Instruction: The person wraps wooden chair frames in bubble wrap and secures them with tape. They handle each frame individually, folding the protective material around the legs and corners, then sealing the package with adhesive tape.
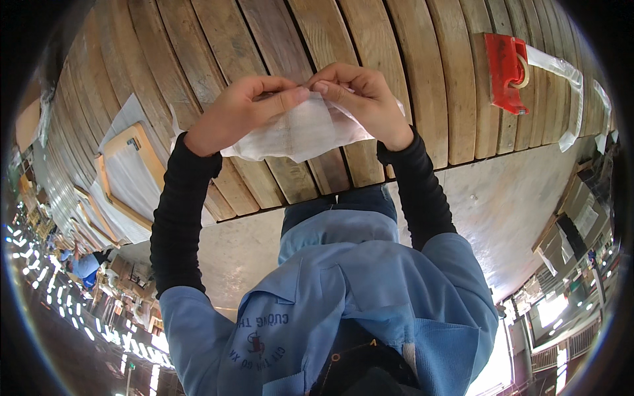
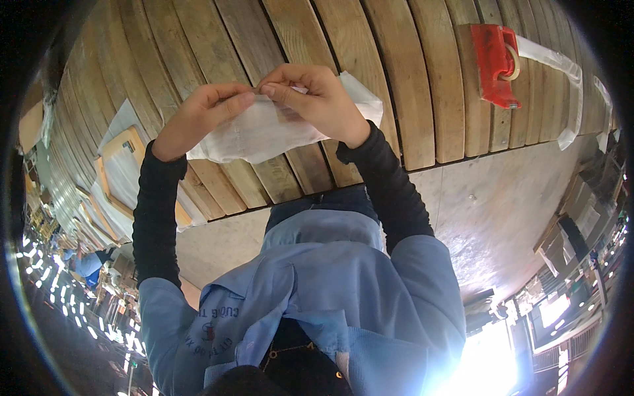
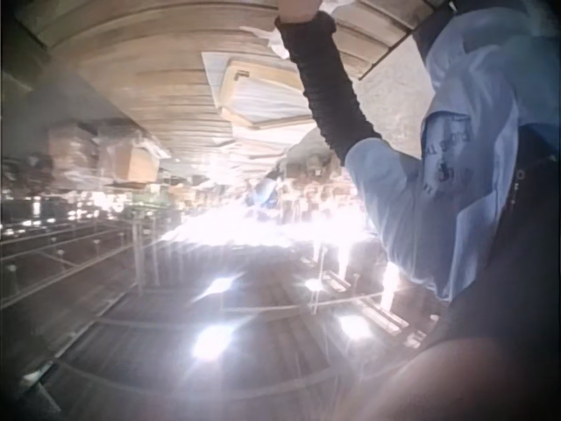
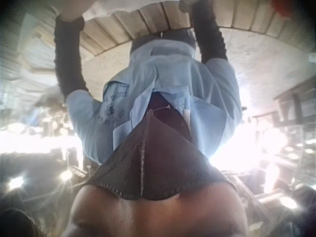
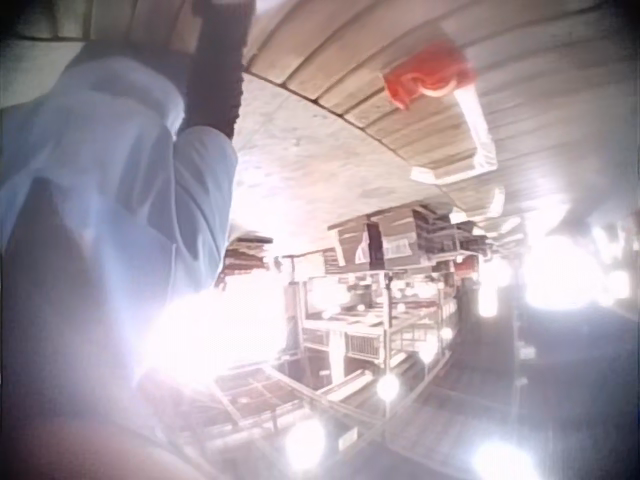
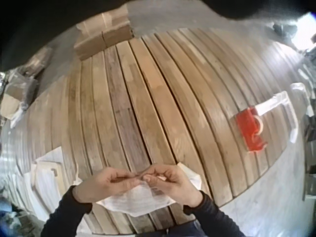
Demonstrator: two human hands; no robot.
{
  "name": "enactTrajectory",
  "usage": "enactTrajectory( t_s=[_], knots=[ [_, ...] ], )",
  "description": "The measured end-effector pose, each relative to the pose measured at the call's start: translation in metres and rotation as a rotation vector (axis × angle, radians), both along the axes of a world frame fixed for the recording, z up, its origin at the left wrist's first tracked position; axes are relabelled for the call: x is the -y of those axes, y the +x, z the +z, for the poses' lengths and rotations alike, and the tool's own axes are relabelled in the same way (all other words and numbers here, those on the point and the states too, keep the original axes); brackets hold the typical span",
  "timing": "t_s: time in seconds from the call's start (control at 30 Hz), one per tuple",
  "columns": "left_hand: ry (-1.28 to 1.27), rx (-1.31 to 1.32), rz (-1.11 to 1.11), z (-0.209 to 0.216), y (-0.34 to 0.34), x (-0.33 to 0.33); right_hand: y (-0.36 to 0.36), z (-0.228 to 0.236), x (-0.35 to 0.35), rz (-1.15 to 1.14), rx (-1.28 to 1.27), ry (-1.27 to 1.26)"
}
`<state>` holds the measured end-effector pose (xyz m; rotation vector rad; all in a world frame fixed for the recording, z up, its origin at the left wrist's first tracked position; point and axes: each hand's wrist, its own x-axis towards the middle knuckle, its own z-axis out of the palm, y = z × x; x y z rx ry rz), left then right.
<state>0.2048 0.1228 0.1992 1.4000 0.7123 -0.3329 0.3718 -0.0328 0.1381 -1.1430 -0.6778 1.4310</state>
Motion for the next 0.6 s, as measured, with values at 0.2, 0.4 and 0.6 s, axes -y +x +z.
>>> enactTrajectory(
  t_s=[0.2,0.4,0.6],
  knots=[
    [0.271,0.020,0.059,0.012,-0.003,0.013,-0.009,0.016,0.014,-0.112,0.181,0.117],
    [0.500,0.283,-0.211,0.022,-0.010,0.018,-0.024,0.027,0.034,-0.252,0.632,0.087],
    [0.937,0.213,-0.363,0.033,-0.020,0.048,-0.048,0.024,0.050,-0.423,1.022,0.351]
  ],
)
